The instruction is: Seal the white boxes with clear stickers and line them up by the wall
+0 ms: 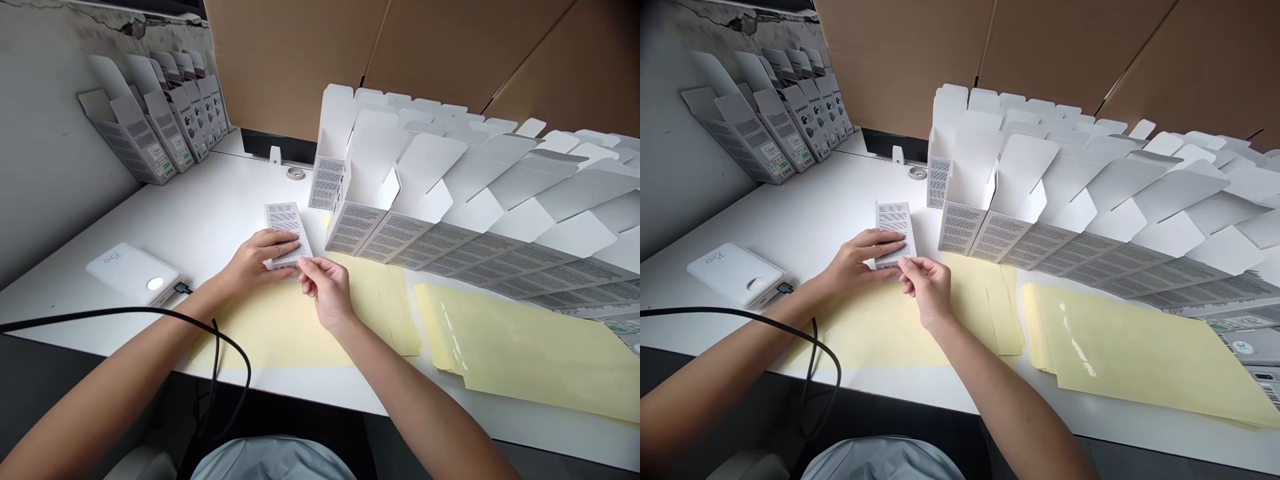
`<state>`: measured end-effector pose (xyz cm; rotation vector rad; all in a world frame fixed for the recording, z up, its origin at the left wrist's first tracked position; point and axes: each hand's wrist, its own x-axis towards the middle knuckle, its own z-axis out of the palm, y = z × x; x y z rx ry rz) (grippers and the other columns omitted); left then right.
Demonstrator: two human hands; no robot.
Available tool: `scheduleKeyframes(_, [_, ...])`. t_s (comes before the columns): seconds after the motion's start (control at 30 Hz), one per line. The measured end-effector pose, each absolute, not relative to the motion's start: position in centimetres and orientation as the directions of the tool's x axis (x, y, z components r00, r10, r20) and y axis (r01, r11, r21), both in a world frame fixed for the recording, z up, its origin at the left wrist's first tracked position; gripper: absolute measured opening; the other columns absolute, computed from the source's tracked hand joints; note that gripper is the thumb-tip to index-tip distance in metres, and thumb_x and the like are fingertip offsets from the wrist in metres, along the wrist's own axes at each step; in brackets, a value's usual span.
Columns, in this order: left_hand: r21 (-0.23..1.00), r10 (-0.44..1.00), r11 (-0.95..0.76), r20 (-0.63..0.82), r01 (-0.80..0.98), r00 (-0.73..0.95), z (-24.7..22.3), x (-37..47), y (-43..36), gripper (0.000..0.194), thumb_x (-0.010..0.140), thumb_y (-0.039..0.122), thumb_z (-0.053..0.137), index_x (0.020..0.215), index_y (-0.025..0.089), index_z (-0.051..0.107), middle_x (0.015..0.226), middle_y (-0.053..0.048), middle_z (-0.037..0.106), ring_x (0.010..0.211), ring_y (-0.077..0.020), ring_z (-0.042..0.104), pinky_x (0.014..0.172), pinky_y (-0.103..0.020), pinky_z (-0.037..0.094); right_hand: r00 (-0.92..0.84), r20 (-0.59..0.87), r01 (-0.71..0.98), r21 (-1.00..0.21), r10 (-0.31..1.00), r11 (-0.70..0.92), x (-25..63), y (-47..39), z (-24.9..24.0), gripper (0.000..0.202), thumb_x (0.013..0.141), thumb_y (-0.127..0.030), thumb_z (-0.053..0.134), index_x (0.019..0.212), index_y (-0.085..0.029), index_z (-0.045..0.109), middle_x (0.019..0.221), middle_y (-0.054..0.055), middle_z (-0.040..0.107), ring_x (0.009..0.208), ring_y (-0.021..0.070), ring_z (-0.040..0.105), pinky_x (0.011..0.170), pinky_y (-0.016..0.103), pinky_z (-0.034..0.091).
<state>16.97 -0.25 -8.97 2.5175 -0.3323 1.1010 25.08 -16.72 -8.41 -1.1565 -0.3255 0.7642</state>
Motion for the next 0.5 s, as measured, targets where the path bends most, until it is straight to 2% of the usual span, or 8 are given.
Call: scheduleKeyframes(0.5, [0.289, -0.027, -0.898, 0.718, -0.333, 0.696, -8.60, 16.81, -0.53, 0.045, 0.083, 0.042, 0.075, 0.120, 0.018, 0.071, 0.116, -0.016, 0.072, 0.109, -0.0290, 0.068, 0.093, -0.042, 0.057, 0.713, -0.130, -0.336, -0.926, 0.689, 0.174, 24.89, -16.74, -8.44, 0.026, 0.067, -0.039, 0.081, 0.062, -0.017, 0.067, 0.053, -0.003, 0.057, 0.043, 0.0058, 0.045, 0.042, 0.021, 0.031])
